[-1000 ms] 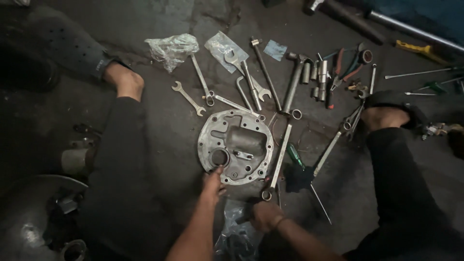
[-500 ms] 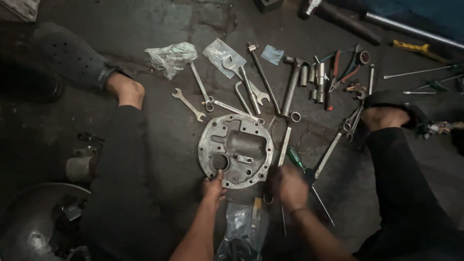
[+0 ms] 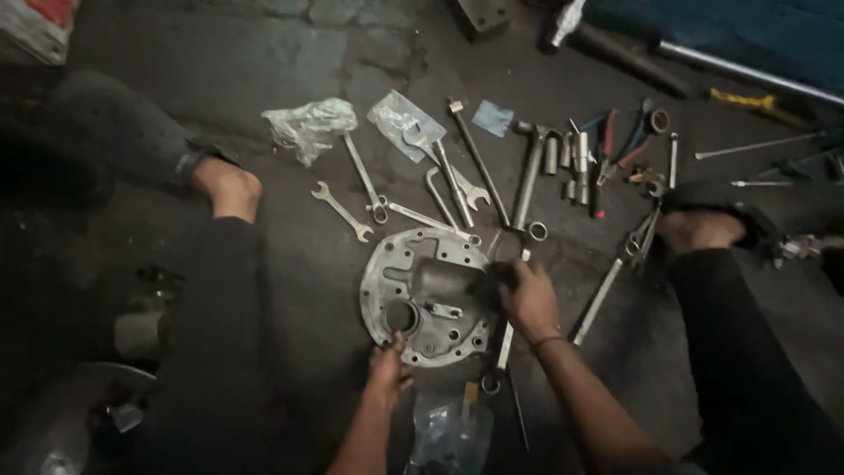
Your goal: The person cleans a metal housing by hand with a cloth, scrapes its surface with a metal strip, and then uses a screwdriver to clear debris from the holes.
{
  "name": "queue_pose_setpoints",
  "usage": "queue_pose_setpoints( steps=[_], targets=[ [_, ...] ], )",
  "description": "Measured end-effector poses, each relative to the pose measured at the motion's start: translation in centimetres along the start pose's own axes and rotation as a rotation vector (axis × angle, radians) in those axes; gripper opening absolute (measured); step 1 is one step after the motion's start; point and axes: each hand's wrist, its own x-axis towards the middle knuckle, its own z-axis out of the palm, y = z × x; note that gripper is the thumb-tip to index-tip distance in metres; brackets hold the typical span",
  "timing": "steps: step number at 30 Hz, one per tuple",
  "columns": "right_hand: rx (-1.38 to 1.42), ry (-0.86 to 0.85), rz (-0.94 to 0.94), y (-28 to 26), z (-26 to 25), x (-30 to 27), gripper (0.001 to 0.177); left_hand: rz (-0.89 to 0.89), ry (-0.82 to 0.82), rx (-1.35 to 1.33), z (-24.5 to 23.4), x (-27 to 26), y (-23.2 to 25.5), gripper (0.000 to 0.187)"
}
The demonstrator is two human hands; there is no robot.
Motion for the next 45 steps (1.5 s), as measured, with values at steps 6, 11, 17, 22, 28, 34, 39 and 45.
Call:
queue_pose_setpoints(
  steps=[6,11,17,22,28,34,39,45],
  targets=[
    [-0.048,-0.039,0.016,-1.7,4.3,-3.2,0.038,0.014,-0.030,-0.023,-0.4,0.2,-0.1,0.077],
    [0.113,-0.259,0.243,-1.7,4.5,-5.8,0.025,-0.017,-0.021,-0.050,0.0,0.1,1.6,0.078],
    [-0.135,-0.465,0.136,-5.0,-2.5,3.8,0.027,-0.063,-0.008,-0.091,-0.1,0.7,0.1,0.077],
    [0.119,-0.385,-0.080,-6.4,5.8,4.9,0.034,-0.044,0.029,-0.089,0.1,0.8,0.0,0.075],
    [0.166,-0.591,-0.358,-5.8,8.4,3.5,0.045,-0.041,0.073,-0.007,0.1,0.3,0.0,0.073],
    [-0.255,-0.755,0.054,-10.4,3.1,4.2,0.047,-0.031,0.079,0.036,-0.2,-1.2,1.4,0.076],
    [-0.360,-0.795,0.049,-4.8,4.4,3.3,0.044,0.138,0.166,0.107,-1.4,6.6,-0.1,0.084],
    [-0.269,-1.049,-0.166,0.4,6.2,1.0,0.037,0.366,0.417,0.229,-0.9,8.5,4.6,0.052]
  ],
)
